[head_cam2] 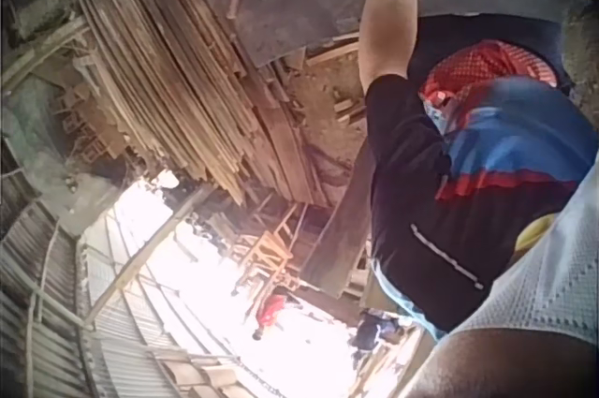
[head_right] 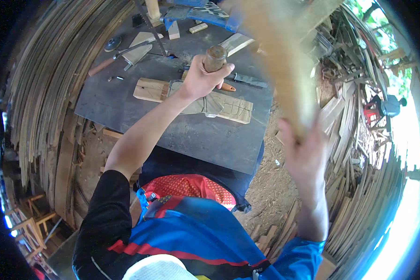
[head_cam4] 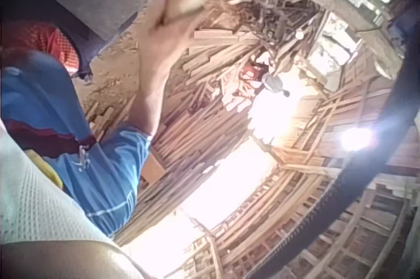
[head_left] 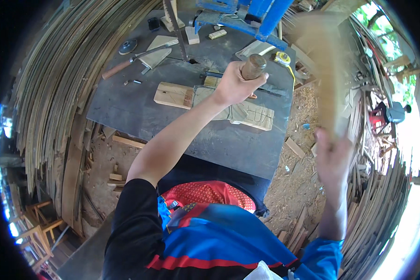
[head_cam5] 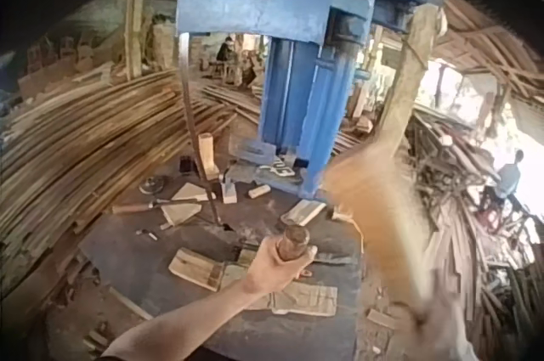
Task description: The person carves a design into a piece of wood using a chisel and a wooden mallet. They repeatedly strike the chisel to remove wood chips and shape the material on a workbench.
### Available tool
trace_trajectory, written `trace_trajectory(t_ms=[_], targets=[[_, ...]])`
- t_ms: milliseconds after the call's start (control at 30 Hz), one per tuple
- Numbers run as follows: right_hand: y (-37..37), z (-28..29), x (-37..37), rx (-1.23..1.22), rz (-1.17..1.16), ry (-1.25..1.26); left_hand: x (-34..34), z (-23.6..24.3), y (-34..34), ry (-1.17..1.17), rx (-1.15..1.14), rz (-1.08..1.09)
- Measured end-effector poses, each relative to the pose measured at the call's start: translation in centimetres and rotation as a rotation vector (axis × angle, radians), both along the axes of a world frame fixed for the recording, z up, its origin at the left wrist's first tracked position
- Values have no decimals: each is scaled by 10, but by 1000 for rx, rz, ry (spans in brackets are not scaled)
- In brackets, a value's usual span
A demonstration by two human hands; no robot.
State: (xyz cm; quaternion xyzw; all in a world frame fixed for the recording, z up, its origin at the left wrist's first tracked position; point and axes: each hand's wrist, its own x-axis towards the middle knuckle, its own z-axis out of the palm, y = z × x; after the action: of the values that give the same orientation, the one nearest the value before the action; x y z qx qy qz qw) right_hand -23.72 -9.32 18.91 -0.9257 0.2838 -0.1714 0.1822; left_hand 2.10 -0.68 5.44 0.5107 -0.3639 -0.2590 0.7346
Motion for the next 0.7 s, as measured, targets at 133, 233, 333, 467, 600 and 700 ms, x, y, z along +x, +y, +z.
trace_trajectory(t_ms=[133,233,333,467,600,700], targets=[[-8,27,11,-95,74,125,1,5,13,3,12,-32],[4,43,9,-6,46,-103,0,8,11,-3,-4,-14],[6,26,17,-131,70,101,-5,10,7,-22,13,-8],[-4,42,24,-142,106,61,0,6,7,-54,28,-13],[13,57,24,-15,-37,-44,-3,4,5,-13,30,5],[-4,33,20,-294,156,159,-7,5,5,-33,-17,17]])
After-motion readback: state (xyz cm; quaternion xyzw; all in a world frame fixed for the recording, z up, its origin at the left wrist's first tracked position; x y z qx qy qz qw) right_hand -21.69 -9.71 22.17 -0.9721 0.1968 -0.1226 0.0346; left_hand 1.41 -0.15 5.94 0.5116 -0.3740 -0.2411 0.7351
